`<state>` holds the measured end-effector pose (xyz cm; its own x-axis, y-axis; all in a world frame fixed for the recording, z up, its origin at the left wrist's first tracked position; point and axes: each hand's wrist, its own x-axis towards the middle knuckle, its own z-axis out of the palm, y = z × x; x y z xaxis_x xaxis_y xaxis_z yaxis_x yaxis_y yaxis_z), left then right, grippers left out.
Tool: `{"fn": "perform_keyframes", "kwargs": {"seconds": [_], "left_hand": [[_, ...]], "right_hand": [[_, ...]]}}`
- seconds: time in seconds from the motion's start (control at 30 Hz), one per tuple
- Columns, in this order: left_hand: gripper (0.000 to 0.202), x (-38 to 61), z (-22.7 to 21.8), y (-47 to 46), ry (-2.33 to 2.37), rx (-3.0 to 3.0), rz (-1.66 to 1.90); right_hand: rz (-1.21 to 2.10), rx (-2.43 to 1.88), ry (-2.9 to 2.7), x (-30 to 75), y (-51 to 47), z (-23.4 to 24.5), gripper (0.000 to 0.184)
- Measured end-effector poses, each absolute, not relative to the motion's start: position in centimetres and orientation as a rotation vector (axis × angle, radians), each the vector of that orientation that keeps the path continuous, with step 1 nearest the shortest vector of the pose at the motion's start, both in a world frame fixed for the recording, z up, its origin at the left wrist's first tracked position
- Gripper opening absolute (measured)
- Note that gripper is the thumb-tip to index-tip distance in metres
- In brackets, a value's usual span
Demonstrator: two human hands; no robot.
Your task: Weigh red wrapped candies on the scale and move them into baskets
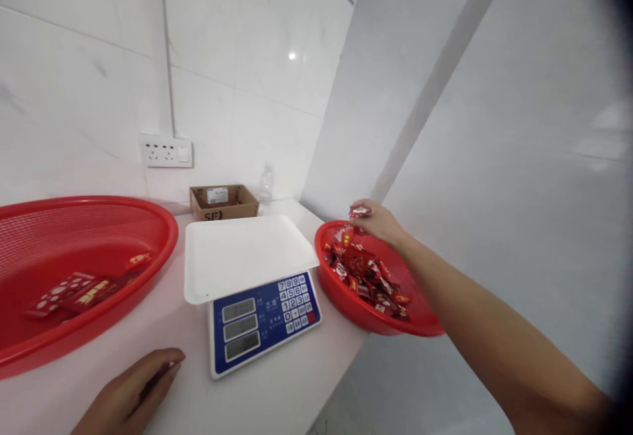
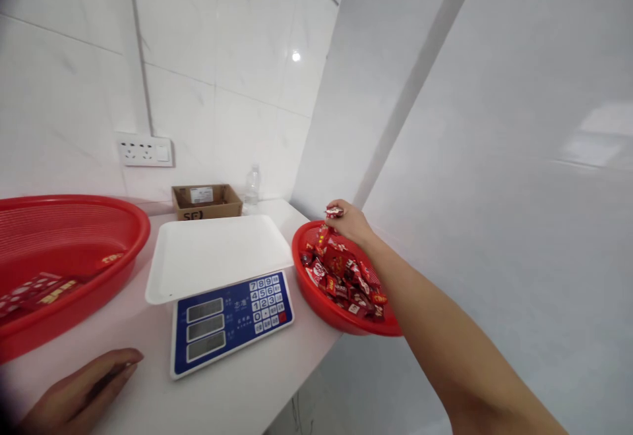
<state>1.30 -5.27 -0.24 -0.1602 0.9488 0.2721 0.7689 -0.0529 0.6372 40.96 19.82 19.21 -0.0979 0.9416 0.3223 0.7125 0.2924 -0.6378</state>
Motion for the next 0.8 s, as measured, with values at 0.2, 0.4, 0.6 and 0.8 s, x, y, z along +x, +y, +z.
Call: {"fn": "perform_keyframes", "kwargs": {"seconds": [0.2,0.4,0.6,0.8], "left_hand": [[0.022,2.1,2.0,-5.5,1.736,1.864,0.963],[0.022,2.7,3.1,-6.2,1.665,1.83,0.985],[0.021,2.6,3.2,-6.2,1.648,1.814,0.976],[0.02,2.6,3.3,-6.0,1.638,1.785,0.978]], "right_hand": [[0.895,-1.153,-1.634,31.2,19.3,20.3,0.033],[1.232,-1.224,-1.625,24.7,18.7,16.5,0.028],[1.276,-1.202,-1.614,24.9,18.3,16.5,0.021],[1.519,-1.169,-1.68,26.8,17.5,17.0,0.024]]}}
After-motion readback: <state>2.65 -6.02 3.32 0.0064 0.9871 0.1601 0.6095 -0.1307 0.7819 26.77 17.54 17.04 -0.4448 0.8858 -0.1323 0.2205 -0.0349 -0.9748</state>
